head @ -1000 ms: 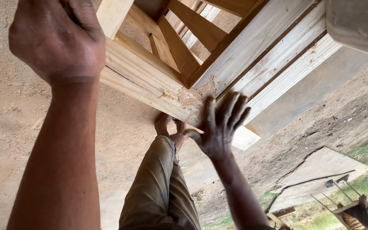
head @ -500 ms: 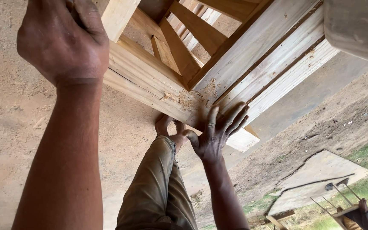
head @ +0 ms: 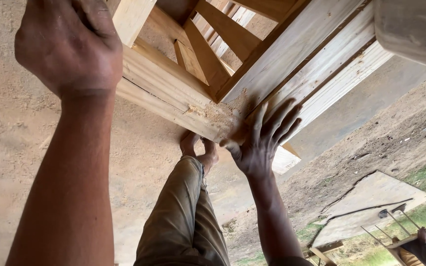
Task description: The person crouches beside a wooden chair frame on the ground and squeezes wood glue from a plastic bottle along the joints between the seat slats and the rail. They press and align the slats by hand, sprinkle sawdust from a container onto the glued joint, and continue applying glue along the seam.
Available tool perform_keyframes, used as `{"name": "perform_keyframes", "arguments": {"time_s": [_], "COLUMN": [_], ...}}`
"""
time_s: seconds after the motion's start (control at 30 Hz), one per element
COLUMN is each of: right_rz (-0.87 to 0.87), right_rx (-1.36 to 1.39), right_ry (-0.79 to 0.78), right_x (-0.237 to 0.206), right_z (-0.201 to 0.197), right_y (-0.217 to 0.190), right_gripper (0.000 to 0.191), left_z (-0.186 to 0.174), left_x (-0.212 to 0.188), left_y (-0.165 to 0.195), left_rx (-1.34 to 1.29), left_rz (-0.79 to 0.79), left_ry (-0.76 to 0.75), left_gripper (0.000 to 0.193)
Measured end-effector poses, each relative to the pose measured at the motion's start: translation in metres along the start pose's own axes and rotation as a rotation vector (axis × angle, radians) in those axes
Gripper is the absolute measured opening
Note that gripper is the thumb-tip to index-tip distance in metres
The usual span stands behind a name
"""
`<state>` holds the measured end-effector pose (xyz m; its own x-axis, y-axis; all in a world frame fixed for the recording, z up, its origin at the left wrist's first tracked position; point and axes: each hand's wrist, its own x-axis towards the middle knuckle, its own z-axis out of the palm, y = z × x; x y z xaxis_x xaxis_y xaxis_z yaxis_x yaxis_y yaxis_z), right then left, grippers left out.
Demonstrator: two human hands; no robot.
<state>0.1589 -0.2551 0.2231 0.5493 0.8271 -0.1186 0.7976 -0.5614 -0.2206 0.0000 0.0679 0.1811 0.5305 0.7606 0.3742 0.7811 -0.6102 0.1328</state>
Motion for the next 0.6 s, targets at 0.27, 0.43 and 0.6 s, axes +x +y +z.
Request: {"name": "perform_keyframes", "arguments": {"time_s": [0.27,0.43,0.6], "right_rz": [-0.102,-0.14,-0.252], "right_rx": [-0.011,-0.108,-0.092], "right_ry": [-0.026,-0.055,-0.042], "right_x": [-0.027,-0.033,-0.01], "right_z": [0.014,0.014,0.012], "right_y": [-0.025,-0.025,0.006], "right_gripper": [0.1,0.097,0.088], "left_z": [0.003,-0.001,0.002], "left_x": [-0.007,-0.007,-0.013], "left_y": [-0.001,0.005,0.007], "left_rx": [0.026,0.031,-0.007], "left_rz": [0.02,-0.016,-0.005], "left_ry": [-0.021,-0.084,-0.067], "left_gripper": [0.053,0.053,0.054]}}
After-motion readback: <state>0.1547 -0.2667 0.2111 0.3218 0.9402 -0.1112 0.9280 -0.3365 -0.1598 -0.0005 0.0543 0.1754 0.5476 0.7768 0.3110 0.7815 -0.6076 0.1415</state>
